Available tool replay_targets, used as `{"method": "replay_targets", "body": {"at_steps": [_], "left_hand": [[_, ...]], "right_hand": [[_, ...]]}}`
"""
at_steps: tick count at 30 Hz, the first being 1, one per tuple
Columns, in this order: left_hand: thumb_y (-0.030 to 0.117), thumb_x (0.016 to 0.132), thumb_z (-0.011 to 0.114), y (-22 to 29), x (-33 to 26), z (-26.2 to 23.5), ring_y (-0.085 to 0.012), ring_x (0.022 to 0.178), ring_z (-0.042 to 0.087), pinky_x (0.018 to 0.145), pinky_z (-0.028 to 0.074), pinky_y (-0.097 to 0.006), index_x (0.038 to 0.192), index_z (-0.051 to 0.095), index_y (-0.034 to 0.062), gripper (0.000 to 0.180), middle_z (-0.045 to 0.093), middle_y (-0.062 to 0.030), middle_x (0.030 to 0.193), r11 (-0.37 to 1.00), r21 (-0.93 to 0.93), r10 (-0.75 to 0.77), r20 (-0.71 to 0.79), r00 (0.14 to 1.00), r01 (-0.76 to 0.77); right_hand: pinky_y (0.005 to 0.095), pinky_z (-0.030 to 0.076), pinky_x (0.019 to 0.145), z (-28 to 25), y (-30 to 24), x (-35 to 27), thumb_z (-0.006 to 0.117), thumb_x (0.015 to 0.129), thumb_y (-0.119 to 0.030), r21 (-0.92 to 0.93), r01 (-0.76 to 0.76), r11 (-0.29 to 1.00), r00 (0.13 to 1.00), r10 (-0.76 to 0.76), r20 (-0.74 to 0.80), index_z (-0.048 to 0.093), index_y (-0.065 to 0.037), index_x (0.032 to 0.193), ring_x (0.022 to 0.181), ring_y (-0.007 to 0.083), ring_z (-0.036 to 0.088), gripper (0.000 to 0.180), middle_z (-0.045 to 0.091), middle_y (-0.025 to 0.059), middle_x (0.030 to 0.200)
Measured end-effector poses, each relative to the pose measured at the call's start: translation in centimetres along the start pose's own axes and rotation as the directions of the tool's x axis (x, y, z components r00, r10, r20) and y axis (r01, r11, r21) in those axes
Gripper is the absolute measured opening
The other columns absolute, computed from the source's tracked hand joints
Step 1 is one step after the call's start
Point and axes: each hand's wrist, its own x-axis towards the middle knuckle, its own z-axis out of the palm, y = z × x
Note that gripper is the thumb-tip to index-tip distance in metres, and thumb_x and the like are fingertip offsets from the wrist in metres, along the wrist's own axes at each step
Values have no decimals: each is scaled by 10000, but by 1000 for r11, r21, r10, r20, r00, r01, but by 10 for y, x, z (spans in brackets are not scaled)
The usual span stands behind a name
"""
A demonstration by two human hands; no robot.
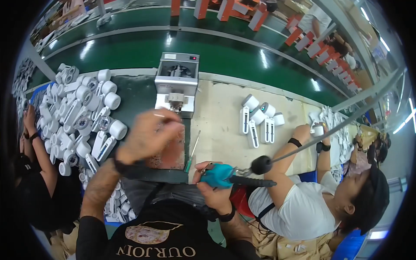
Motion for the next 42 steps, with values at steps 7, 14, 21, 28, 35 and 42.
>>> {"method": "replay_targets", "body": {"at_steps": [7, 14, 21, 28, 35, 42], "left_hand": [[461, 881, 653, -36, 103, 233, -338, 916, 633, 856, 494, -428, 1075, 593, 17, 489, 665, -169, 954, 987, 56, -154, 111, 982, 148], [518, 847, 634, -73, 116, 265, -370, 1021, 606, 950, 461, -436, 1073, 604, -23, 587, 672, -214, 1024, 947, 94, -313, 53, 948, 307], [334, 786, 678, -20, 57, 155, -319, 922, 651, 854, 502, -404, 998, 688, 39, 364, 686, -134, 929, 971, 58, -237, 183, 954, 231], [163, 811, 723, -18, -25, 53, -320, 954, 650, 835, 531, -405, 1059, 690, 50, 275, 654, -120, 1006, 975, 219, 13, 145, 989, -45], [234, 801, 766, -40, -60, 59, -308, 951, 638, 831, 527, -406, 1062, 668, 90, 313, 643, -80, 1023, 951, 307, 34, -24, 999, -25], [327, 856, 706, -48, -67, 50, -280, 1022, 600, 928, 463, -404, 1057, 644, 98, 311, 614, -68, 1062, 964, 246, 78, 107, 991, -102]], "right_hand": [[322, 487, 641, -2, -17, -29, 786, 828, -467, 26, -30, 999, 999, 31, -36, 562, 57, 1141, 699, 204, 585, 650, 596, 95, 770], [316, 475, 630, -15, -12, -43, 770, 843, -474, -30, 8, 1000, 997, -10, -81, 557, 53, 1146, 697, 196, 579, 644, 599, 95, 776], [286, 476, 732, -37, -5, -12, 768, 869, -232, -83, 42, 996, 983, -56, -176, 567, 52, 1187, 797, 169, 603, 472, 625, 79, 861], [332, 470, 682, -12, 5, 27, 717, 881, -498, -153, 46, 987, 987, -69, -146, 536, 36, 1142, 754, 214, 595, 622, 583, 84, 794], [307, 440, 590, 30, 2, 49, 652, 882, -608, -16, 133, 991, 983, -134, -125, 518, 31, 1130, 630, 189, 536, 698, 524, 67, 713], [294, 384, 515, 49, 11, 81, 602, 903, -628, 38, 271, 962, 962, -269, -45, 529, 9, 1103, 562, 158, 483, 671, 499, 49, 685]]}}
